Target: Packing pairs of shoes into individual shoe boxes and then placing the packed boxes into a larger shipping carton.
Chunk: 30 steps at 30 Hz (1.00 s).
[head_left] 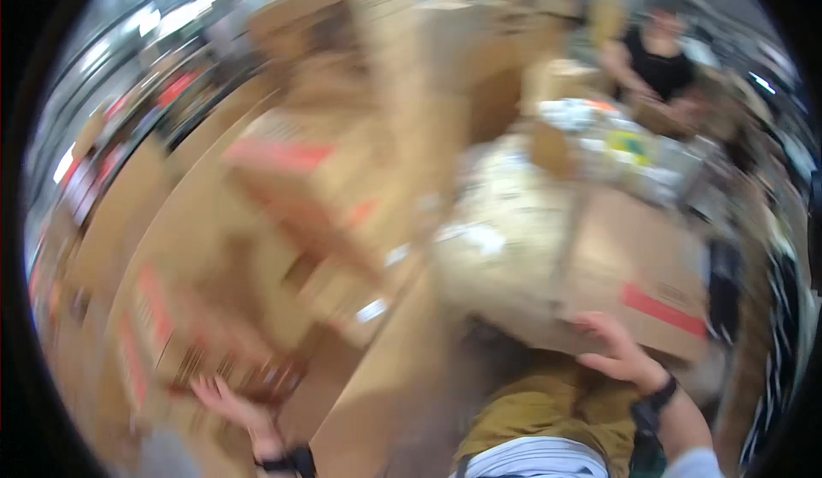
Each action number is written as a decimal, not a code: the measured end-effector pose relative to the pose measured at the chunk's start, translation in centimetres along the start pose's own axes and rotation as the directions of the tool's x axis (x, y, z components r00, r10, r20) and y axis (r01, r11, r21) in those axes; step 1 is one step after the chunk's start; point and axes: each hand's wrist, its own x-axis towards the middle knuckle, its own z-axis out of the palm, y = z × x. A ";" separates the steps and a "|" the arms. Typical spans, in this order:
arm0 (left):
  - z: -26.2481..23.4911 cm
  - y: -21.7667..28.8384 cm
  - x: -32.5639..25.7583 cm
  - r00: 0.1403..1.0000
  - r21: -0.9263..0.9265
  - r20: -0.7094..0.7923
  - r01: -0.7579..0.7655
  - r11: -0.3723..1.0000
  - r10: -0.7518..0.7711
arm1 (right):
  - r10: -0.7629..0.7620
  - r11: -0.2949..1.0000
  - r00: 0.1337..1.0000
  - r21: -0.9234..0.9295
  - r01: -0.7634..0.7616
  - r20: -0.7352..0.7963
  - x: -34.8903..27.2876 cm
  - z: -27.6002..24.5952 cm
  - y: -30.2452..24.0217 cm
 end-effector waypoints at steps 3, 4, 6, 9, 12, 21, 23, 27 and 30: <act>3.9 9.9 -7.6 0.671 -0.318 0.740 0.291 0.902 0.045 | -0.078 0.997 0.996 -0.018 0.077 -0.038 0.2 -0.2 1.2; 6.0 12.4 -9.6 0.423 -0.308 0.897 0.383 0.871 0.131 | -0.106 0.994 0.992 -0.035 0.104 -0.075 -0.5 -1.2 2.0; 10.4 21.7 -14.5 0.159 -0.237 0.971 0.502 0.831 0.181 | -0.089 0.990 0.971 -0.131 0.061 -0.223 -3.4 -4.0 3.9; 16.2 28.4 -19.4 -0.186 -0.400 0.862 0.320 0.859 0.471 | -0.027 0.937 0.879 -0.319 -0.144 -0.476 -9.5 -7.4 8.8; 19.7 29.1 -25.8 -0.282 -0.465 0.829 0.132 0.876 0.483 | 0.102 0.848 0.643 -0.272 -0.455 -0.759 -16.1 -8.7 13.2; 25.6 19.6 -38.5 0.295 -0.224 0.953 0.533 0.816 0.068 | 0.353 0.875 0.309 0.194 -0.443 -0.883 -17.1 -4.3 18.7; 25.5 19.9 -37.6 0.281 -0.178 0.960 0.562 0.808 0.016 | 0.336 0.872 0.376 0.135 -0.471 -0.864 -17.4 -4.0 17.3; 25.4 19.7 -36.2 0.264 -0.130 0.964 0.581 0.804 -0.034 | 0.274 0.854 0.555 -0.067 -0.516 -0.785 -17.7 -3.6 16.3; 25.6 19.7 -34.9 0.190 -0.161 0.979 0.475 0.865 0.078 | 0.256 0.866 0.613 -0.104 -0.488 -0.747 -18.0 -4.2 16.5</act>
